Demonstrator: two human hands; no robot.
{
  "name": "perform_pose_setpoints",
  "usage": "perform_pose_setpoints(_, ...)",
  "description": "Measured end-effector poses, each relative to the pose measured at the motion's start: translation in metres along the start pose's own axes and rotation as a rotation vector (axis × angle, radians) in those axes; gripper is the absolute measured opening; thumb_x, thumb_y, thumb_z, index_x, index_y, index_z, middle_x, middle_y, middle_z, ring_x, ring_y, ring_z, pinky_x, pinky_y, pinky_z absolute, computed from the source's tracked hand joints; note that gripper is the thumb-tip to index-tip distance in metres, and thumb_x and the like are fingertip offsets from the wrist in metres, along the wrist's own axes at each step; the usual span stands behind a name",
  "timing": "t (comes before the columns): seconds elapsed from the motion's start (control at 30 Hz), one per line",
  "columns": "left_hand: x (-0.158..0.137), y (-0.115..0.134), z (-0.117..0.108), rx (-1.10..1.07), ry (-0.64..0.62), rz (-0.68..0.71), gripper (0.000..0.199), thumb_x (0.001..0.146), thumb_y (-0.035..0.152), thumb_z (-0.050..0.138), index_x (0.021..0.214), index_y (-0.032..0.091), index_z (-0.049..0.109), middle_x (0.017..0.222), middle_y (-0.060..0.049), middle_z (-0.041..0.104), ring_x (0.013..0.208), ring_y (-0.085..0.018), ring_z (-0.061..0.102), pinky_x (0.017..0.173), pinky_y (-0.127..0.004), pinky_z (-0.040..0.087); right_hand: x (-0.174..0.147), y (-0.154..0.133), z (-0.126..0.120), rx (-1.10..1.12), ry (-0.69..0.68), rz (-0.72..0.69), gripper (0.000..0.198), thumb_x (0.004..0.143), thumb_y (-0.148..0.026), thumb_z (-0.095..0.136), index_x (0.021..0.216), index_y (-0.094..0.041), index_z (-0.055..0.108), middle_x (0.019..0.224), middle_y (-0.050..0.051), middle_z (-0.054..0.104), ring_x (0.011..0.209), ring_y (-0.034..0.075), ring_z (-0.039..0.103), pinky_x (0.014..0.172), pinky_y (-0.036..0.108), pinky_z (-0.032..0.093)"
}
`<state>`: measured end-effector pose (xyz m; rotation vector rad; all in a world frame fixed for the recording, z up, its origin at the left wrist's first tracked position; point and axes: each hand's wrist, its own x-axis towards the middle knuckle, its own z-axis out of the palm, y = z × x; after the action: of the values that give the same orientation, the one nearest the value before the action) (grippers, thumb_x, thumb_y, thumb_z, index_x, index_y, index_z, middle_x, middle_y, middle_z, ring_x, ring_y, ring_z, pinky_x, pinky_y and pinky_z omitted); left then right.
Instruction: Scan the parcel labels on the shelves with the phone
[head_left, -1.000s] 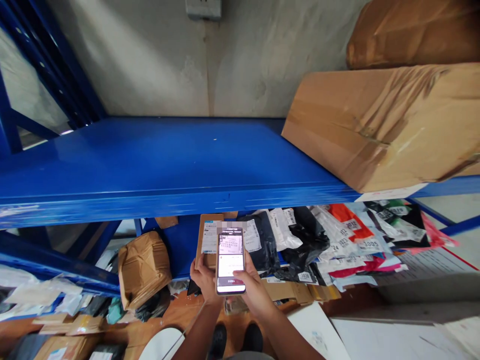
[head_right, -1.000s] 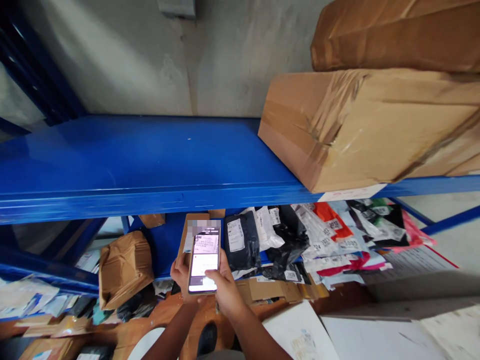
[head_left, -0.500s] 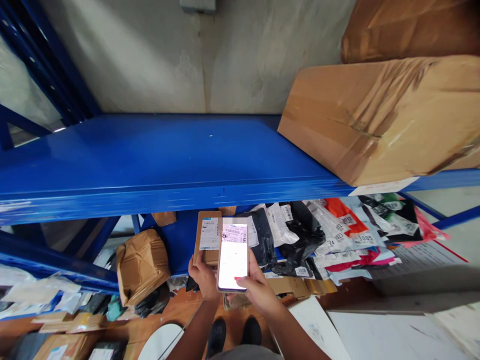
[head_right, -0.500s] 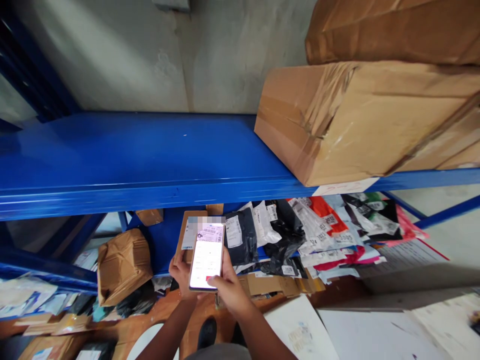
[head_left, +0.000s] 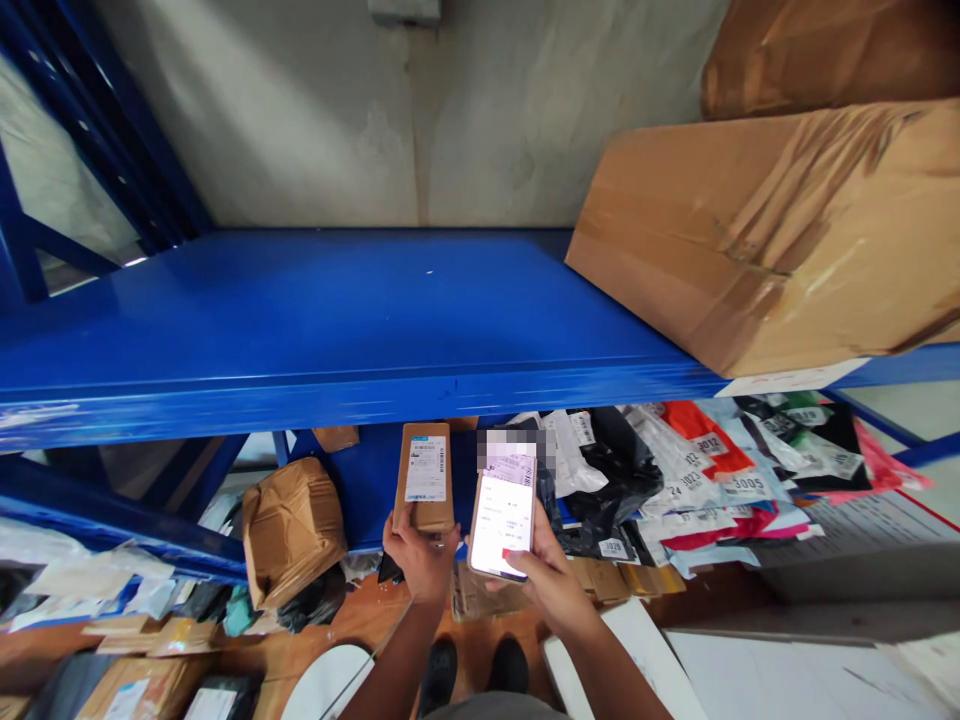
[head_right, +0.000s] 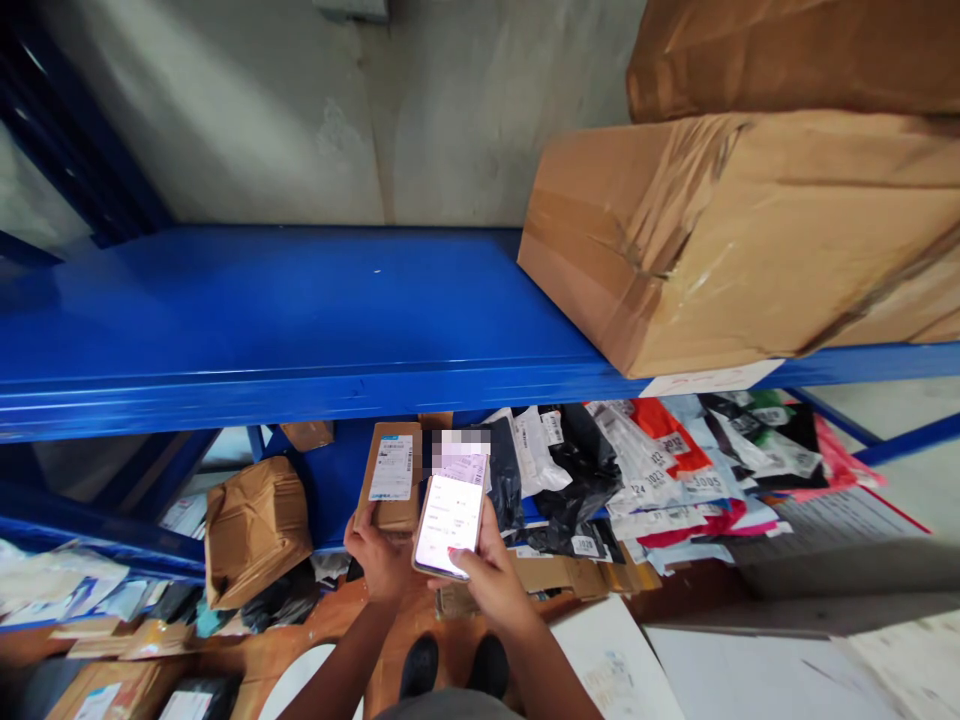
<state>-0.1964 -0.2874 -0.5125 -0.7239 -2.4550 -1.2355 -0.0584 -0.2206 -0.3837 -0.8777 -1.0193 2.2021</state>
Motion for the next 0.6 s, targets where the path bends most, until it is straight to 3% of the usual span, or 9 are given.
perform_pose_setpoints(0.23,-0.001,-0.003,0.003,0.019,0.026,0.043,0.084,0.063,0.037,0.079,0.13,0.013,0.035,0.124,-0.018,0.039,0.119,-0.037,0.039,0.099,-0.055,0.039,0.004,0.003,-0.015,0.02,0.015,-0.067,0.11,0.058,-0.028,0.08,0.148,-0.034,0.017,0.128,0.011,0.064,0.086,0.031,0.071,0.05,0.037,0.061)
perform_pose_setpoints(0.6,-0.001,-0.003,0.007,0.015,0.049,0.037,0.084,0.061,0.035,0.079,0.129,0.014,0.034,0.122,-0.017,0.041,0.119,-0.037,0.04,0.099,-0.054,0.039,-0.005,-0.008,-0.011,-0.016,-0.029,-0.052,0.103,0.063,-0.025,0.075,0.147,-0.032,0.016,0.122,0.01,0.068,0.086,0.028,0.071,0.045,0.026,0.053)
